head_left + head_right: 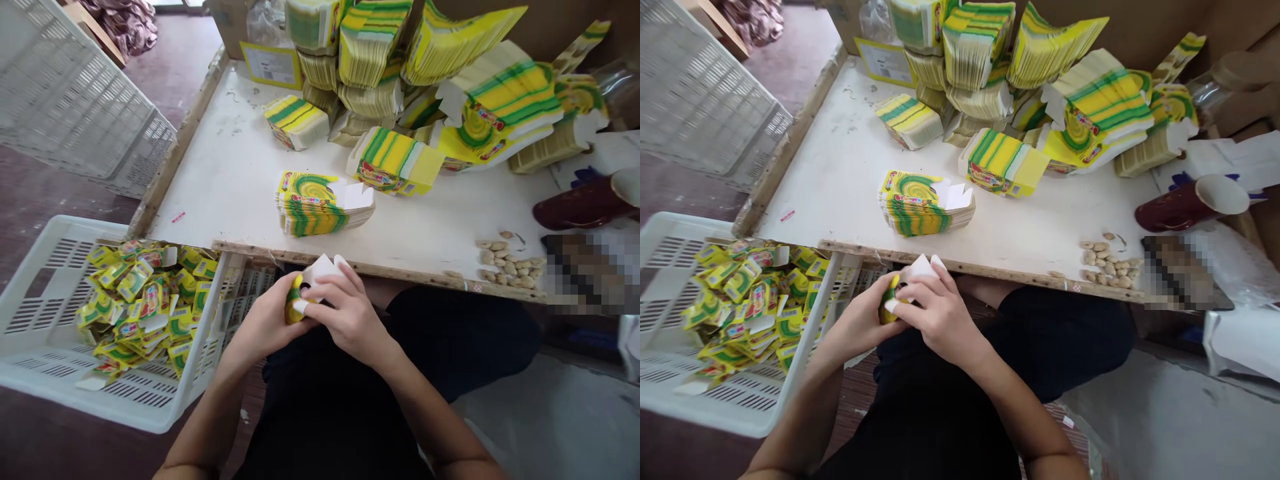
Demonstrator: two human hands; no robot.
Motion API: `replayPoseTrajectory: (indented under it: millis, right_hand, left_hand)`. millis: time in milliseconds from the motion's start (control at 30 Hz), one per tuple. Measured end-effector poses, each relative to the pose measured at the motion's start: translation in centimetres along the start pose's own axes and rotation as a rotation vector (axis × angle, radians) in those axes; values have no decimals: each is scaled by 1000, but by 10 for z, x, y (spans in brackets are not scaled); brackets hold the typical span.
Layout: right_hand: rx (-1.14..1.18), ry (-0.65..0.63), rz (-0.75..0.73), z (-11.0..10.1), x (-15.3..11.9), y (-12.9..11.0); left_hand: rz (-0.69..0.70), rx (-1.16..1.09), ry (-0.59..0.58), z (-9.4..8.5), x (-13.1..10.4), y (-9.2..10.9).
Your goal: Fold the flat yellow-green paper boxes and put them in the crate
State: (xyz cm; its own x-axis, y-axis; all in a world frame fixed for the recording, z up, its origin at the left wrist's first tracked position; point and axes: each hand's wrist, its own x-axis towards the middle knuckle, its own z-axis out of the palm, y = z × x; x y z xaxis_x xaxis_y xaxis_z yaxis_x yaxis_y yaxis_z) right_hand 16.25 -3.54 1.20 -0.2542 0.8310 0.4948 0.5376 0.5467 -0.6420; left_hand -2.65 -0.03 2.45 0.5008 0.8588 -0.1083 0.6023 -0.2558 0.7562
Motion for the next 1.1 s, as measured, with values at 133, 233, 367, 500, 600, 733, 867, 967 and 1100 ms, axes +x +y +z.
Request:
replayPoseTrajectory:
  millis: [133,233,367,500,600,733,867,967,1100]
  right_hand:
    - [267,284,402,6,-5,-1]
    - [775,151,674,12,-5,2]
    - [1284,-81,831,19,0,8]
    - [1289,-14,858,24,-1,13]
    - [1156,-1,729,27,-7,10]
    - [643,-5,365,28,-14,2]
    - [430,65,214,23,-15,4]
    - [387,147,261,17,-15,12]
    - [307,-24,217,10,-16,23]
  left_hand:
    - [43,37,197,22,0,1]
    - [204,58,253,34,0,2]
    - [387,51,300,40,4,2]
    - [375,35,305,37,7,3]
    - [298,29,247,34,6,3]
    - [214,0,212,36,7,1]
    - [184,64,328,41,6,-4]
    - [149,163,386,38,2,-8]
    - [182,171,373,29,-1,-7]
